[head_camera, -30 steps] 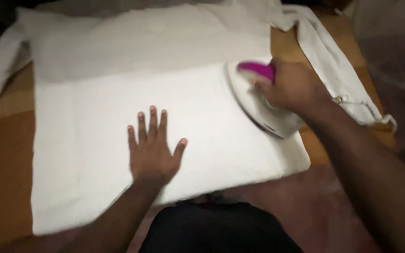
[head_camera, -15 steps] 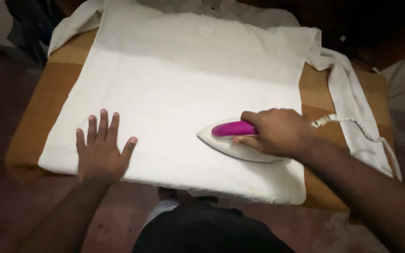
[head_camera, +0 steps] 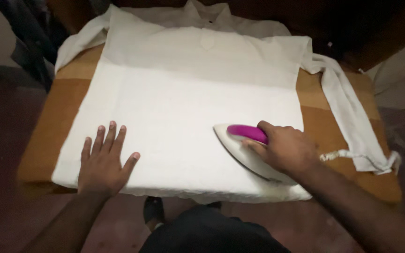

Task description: The person buttons a white long-sleeved shirt laid on a wooden table, then irons the front placket and body using a pink and white electric iron. They repeatedly smooth the fabric with their hands and reposition the shirt to continue ironing different sections of the front.

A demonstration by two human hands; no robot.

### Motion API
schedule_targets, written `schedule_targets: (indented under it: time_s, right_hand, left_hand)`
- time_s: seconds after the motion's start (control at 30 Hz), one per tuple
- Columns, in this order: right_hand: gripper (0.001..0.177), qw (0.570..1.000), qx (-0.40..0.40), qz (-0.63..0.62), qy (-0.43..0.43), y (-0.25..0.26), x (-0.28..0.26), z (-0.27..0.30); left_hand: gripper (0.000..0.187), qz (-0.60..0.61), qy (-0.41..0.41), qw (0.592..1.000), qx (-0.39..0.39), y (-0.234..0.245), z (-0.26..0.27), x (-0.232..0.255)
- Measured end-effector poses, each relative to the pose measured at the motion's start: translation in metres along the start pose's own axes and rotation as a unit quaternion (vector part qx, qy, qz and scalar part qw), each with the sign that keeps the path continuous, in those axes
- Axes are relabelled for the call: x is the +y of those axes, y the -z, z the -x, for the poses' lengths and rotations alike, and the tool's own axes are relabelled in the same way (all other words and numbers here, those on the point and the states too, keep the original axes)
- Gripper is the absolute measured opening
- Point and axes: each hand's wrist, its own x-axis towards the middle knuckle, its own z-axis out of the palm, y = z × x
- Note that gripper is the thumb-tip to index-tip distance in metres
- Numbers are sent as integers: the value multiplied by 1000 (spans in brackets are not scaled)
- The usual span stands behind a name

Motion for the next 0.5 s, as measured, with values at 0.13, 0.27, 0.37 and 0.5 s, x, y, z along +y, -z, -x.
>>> schedule_targets:
  time_s: [0.13, 0.27, 0.37, 0.5]
  right_hand:
    - [58, 984, 28, 48, 171, -3, -2, 12]
    - [58, 999, 17, 11, -36, -7, -38, 3]
    - [52, 1000, 16, 0, -14, -3, -53, 9]
    - [53, 982, 52, 36, 176, -9, -66, 21]
  left_hand:
    - [78, -4, -37, 999, 9, 6, 2, -24]
    - [79, 7, -45, 998, 31, 7, 9, -40]
    - [81, 8, -44, 998, 42, 10, 9, -48]
    - [85, 27, -44, 998, 41, 16, 13, -65]
